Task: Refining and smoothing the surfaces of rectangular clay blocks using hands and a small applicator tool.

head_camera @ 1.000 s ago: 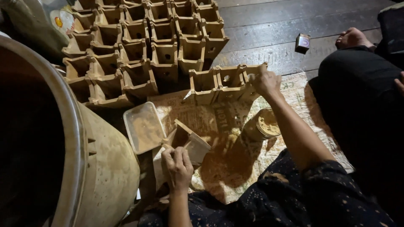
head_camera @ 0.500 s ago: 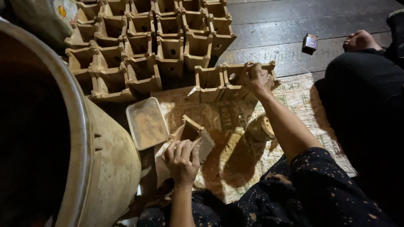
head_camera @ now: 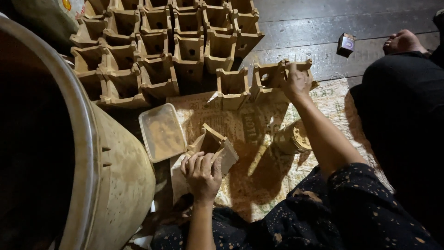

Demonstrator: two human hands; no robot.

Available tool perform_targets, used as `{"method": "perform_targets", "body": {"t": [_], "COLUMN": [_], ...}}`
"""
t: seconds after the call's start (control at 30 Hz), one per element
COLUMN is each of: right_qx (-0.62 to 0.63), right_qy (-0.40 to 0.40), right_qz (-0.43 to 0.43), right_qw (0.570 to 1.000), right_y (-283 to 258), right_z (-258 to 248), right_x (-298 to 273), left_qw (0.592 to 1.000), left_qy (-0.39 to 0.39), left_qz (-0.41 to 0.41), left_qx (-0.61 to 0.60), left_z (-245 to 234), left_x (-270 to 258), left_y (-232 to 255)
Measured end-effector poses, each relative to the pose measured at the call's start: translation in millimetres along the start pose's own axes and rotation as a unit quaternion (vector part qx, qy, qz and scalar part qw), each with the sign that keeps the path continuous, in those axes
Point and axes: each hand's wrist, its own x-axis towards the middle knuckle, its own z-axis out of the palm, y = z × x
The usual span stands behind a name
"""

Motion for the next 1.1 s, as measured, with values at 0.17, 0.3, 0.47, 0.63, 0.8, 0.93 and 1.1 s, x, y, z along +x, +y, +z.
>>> {"method": "perform_targets", "body": {"t": [0.17,0.3,0.47,0.63,0.8,0.93,1.1], "right_qx": [-0.799,-0.117,-0.164,-0.224,-0.110,-0.097,-0.087], "right_qy": [0.358,0.250,0.242,0.198,0.187,0.176,0.141], "right_qz": [-0.126,-0.468,-0.458,-0.427,-0.438,-0.413,-0.331], "right_qw": [0.465,0.839,0.839,0.853,0.872,0.888,0.929], "right_y": [-64,-113,-127,-109,-75,-65,-63], "right_z": [7,18,7,11,61,62,43], "right_x": [-32,-75,-77,-62,-34,-46,-137], "left_qw": [1.000,1.000,1.000,0.999,0.999,0.998,0.990], "left_qy": [-0.002,-0.015,-0.012,-0.006,0.004,0.024,0.038], "left_qz": [-0.004,0.007,0.011,0.002,0.007,-0.006,-0.069], "left_qx": [-0.013,-0.003,-0.018,-0.035,-0.033,-0.061,-0.121], "left_z": [14,5,15,13,14,35,37], "left_x": [-7,-6,-22,-17,-17,-38,-45], "left_y": [-6,-3,-18,-15,-16,-34,-43]}}
